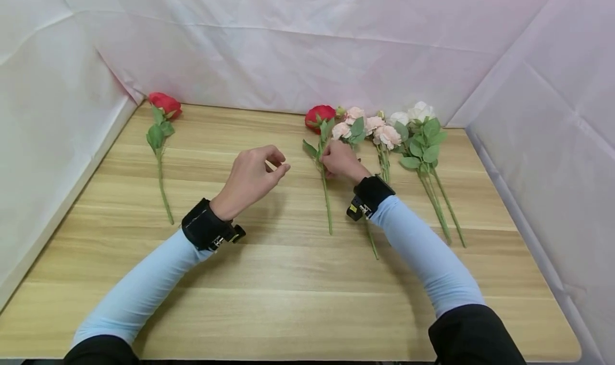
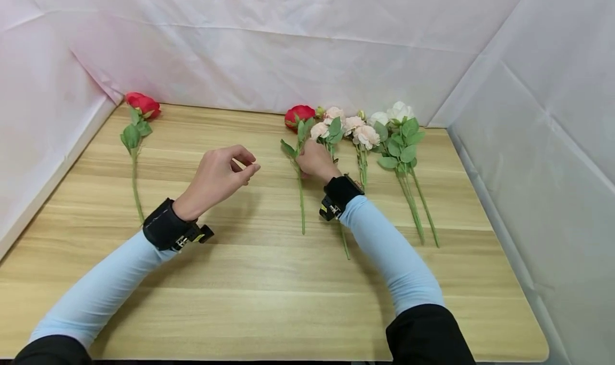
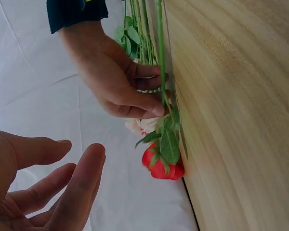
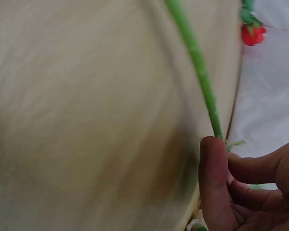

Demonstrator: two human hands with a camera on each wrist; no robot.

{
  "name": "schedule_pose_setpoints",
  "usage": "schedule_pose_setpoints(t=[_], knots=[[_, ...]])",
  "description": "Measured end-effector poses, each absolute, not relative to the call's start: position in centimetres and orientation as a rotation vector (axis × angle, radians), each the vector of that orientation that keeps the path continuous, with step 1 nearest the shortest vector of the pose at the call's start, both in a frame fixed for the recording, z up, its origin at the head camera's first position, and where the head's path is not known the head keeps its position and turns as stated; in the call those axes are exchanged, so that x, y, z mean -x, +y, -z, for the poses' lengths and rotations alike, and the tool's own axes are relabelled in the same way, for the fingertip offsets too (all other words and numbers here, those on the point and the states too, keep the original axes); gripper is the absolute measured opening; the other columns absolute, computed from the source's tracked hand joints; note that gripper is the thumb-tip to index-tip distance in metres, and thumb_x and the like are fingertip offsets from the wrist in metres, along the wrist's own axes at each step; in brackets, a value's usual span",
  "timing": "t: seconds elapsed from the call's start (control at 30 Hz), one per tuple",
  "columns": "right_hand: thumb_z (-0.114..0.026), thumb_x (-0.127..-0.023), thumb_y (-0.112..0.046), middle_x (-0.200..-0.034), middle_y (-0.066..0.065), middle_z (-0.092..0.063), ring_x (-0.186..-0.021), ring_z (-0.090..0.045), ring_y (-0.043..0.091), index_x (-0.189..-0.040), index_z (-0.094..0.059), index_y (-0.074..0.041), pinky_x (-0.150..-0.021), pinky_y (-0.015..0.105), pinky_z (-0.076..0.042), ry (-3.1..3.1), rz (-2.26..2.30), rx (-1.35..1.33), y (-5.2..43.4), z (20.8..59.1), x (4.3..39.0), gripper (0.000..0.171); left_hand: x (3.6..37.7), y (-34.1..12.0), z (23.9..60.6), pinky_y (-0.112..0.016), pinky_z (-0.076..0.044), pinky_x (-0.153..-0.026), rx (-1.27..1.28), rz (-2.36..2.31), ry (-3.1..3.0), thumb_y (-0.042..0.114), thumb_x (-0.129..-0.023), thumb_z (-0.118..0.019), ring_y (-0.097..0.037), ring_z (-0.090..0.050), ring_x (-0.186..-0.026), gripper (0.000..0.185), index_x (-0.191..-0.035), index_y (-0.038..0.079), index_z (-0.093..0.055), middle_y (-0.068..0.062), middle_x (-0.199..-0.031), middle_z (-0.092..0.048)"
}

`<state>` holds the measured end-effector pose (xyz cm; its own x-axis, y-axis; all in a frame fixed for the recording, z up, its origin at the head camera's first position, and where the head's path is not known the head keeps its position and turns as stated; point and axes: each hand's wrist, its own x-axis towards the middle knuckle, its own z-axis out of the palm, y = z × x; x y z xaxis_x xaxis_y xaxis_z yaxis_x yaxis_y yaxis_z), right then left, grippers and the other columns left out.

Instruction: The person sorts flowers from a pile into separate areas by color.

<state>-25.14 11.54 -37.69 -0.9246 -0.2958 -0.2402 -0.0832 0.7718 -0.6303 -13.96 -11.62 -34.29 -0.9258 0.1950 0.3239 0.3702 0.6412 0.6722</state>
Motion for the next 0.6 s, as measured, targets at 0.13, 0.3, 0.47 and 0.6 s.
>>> schedule_pose_setpoints(t=[0.13,0.3,0.47,0.6], knots=[[-0.053,-0.104,-0.011,-0.057,0.005,-0.061,-0.053,-0.069,0.018,-0.071,-0.059,-0.006,-0.058,0.030,-0.059,2.685,0.873,0.297,11.6,38.3,24.9,0.034,14.1,-11.7,34.1,-0.036,-0.059,-0.070,0.452,1.154,-2.638,0.017,-0.094,-0.075,-0.022,-0.074,-0.073,0.012,-0.097,0.006,-0.074,-0.008,-0.092,-0.078],[-0.055,-0.105,-0.015,-0.062,0.006,-0.064,-0.055,-0.070,0.020,-0.080,-0.067,-0.005,-0.058,0.030,-0.059,2.696,0.876,0.304,11.7,38.3,24.7,0.029,14.0,-11.9,34.2,-0.037,-0.059,-0.071,0.439,1.149,-2.657,0.019,-0.095,-0.074,-0.022,-0.074,-0.075,0.013,-0.098,0.006,-0.074,-0.008,-0.093,-0.078],[-0.056,-0.104,-0.020,-0.077,0.013,-0.071,-0.058,-0.071,0.021,-0.093,-0.067,-0.003,-0.063,0.030,-0.057,2.740,0.929,0.272,12.4,37.3,24.4,0.023,14.1,-12.0,34.1,-0.038,-0.058,-0.072,0.453,1.136,-2.656,0.018,-0.096,-0.074,-0.023,-0.074,-0.076,0.013,-0.098,0.005,-0.074,-0.009,-0.092,-0.078],[-0.057,-0.105,-0.022,-0.104,0.023,-0.069,-0.072,-0.072,0.031,-0.114,-0.061,-0.005,-0.073,0.040,-0.062,2.618,1.154,0.252,13.4,35.5,23.8,0.019,14.3,-11.9,34.0,-0.038,-0.058,-0.071,0.470,1.125,-2.668,0.018,-0.095,-0.074,-0.023,-0.074,-0.074,0.013,-0.097,0.006,-0.074,-0.008,-0.091,-0.078]])
